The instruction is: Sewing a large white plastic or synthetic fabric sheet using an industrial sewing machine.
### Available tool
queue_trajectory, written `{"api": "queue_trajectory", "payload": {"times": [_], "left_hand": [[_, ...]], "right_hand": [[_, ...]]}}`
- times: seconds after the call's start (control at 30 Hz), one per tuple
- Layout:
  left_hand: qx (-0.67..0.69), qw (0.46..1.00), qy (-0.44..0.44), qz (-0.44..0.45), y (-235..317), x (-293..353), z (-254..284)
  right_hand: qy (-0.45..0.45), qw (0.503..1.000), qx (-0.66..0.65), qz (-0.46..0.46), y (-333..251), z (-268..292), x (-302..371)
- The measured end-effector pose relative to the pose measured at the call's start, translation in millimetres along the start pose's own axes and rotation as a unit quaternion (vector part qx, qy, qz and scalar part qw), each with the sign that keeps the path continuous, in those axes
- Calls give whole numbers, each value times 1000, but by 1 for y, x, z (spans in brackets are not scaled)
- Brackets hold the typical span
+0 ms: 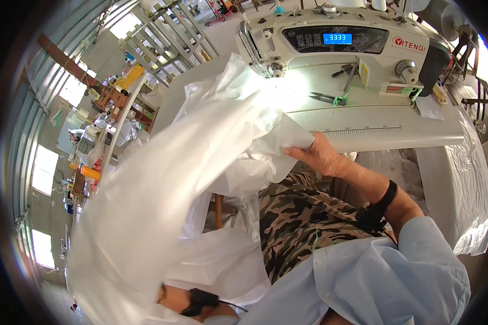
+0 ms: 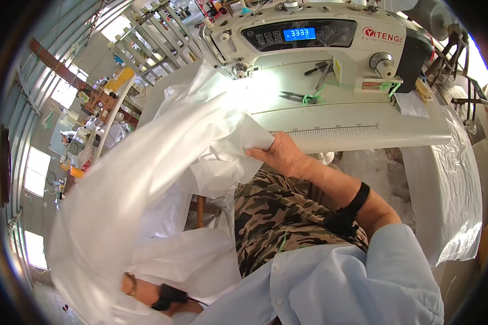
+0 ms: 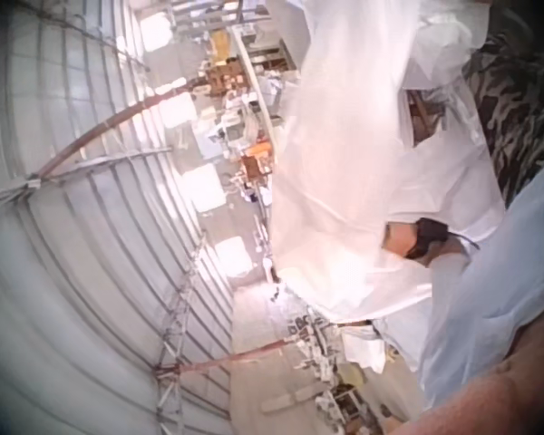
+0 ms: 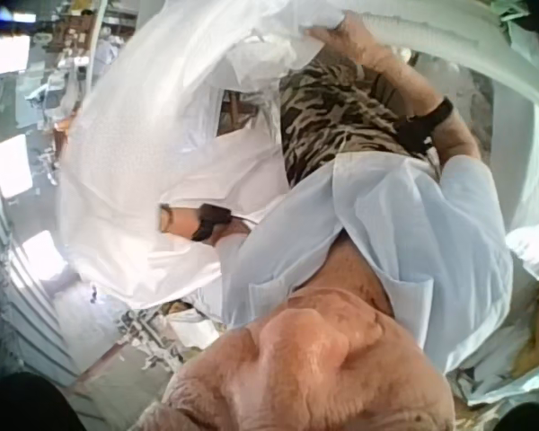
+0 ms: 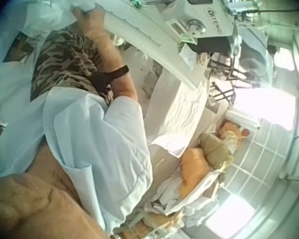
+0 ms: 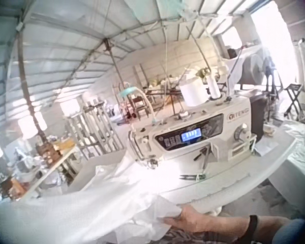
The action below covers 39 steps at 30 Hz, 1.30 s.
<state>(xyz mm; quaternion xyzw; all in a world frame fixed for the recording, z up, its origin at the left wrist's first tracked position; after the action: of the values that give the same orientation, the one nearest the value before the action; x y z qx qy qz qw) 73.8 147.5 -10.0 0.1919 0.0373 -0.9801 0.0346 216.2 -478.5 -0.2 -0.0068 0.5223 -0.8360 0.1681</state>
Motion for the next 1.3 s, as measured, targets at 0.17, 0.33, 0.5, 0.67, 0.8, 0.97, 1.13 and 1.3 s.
{"api": "queue_trajectory", "payload": {"times": [0.17,0.33,0.5,0.67,0.8,0.97,1.13,1.3], "left_hand": [[-153,986,39,-45,59,-125,90],[320,940,-116,-24,209,-88,32],[408,875,-260,9,290,-30,-150],[616,783,-76,52,372,-52,-192],[648,626,-288,326,399,-73,-184],[648,667,-271,248,402,-83,-163],[632,717,-239,172,389,-95,-144],[602,762,-218,99,366,-93,-129]], "right_hand": [[116,974,-195,11,-11,-23,15],[160,900,-389,-115,-21,-5,22],[158,857,-488,-39,-24,-5,14],[166,834,-525,-19,-22,-7,15],[173,810,-560,-18,-14,-3,21],[157,783,-602,-7,2,1,25],[156,846,-500,-100,4,-25,40],[84,889,-443,-77,25,-55,44]]}}
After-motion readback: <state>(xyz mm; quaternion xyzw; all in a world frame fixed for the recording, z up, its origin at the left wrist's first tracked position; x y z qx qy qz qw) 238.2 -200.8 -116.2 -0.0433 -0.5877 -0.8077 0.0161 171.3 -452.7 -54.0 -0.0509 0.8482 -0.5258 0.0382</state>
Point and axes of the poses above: each hand's wrist, its own x-axis away from the middle knuckle, its own z-axis out of the back of the hand, y = z × x, the point moved 1 cm from there along -x, towards the middle knuckle, and after that the axes turned 9 degrees about x, right-handed, at the moved point
